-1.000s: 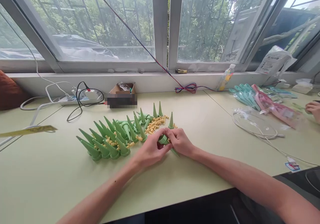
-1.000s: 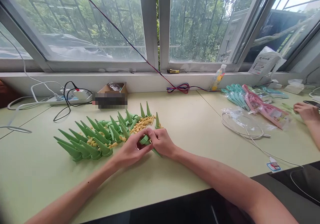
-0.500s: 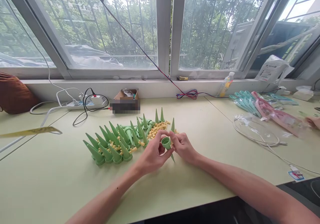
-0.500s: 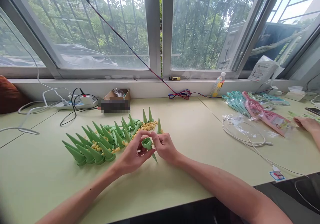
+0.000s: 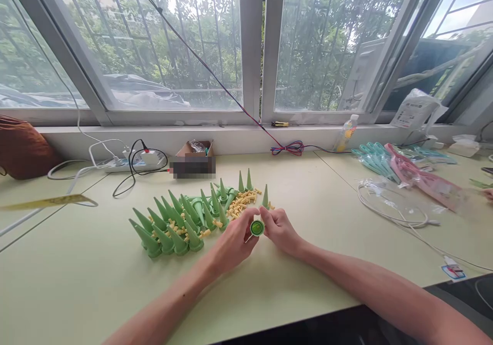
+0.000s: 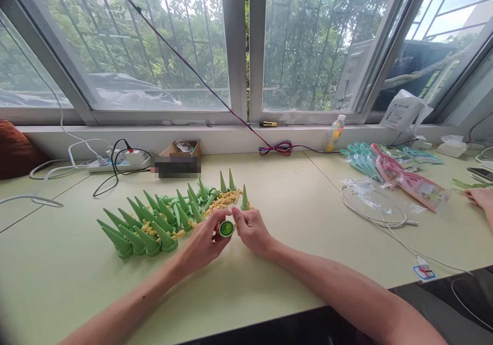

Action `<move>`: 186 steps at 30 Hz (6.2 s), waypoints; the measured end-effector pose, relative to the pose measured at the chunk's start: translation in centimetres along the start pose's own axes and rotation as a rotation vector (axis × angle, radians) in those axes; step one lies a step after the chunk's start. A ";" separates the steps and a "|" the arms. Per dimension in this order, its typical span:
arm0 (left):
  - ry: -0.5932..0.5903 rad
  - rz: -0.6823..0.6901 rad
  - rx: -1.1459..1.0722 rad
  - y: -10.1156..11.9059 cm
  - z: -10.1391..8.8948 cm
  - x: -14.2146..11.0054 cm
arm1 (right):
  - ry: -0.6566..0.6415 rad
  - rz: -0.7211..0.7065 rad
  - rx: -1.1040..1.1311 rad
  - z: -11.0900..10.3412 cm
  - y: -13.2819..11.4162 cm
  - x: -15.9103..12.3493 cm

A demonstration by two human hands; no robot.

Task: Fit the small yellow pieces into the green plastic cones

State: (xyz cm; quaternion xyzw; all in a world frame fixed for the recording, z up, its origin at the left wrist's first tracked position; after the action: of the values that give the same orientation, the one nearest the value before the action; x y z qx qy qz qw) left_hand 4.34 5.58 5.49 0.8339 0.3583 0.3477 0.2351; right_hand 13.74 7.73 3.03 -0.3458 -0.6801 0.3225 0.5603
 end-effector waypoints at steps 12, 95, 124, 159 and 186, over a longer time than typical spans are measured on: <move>-0.116 -0.287 -0.678 -0.6 -0.4 0.6 | 0.199 -0.017 0.033 -2.0 0.0 0.0; -0.408 -0.527 -1.092 -2.1 4.2 -0.4 | 0.017 -0.096 -0.113 -0.1 -1.3 -0.4; -0.300 -0.478 -0.812 -2.0 2.8 0.3 | 0.073 -0.084 -0.164 -0.8 -0.6 0.0; -0.409 -0.473 -1.059 -3.1 4.0 0.0 | -0.075 -0.526 -0.549 0.9 -5.4 -0.8; 0.195 -0.264 -0.137 -2.0 -1.8 0.7 | 0.255 -0.274 -0.440 -3.8 -3.5 0.7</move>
State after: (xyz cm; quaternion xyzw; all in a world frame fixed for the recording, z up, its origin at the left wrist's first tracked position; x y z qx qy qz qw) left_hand 2.44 7.58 5.69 0.7239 0.4614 0.4167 0.2993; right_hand 17.01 6.58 6.90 -0.4019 -0.6980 0.0424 0.5911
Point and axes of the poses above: each hand's wrist, its own x-axis towards the middle knuckle, its own z-axis out of the palm, y = z × x, the point moved 10 cm from there along x, towards the middle knuckle, and after that the axes turned 10 degrees about -z, right-handed, at the moved point
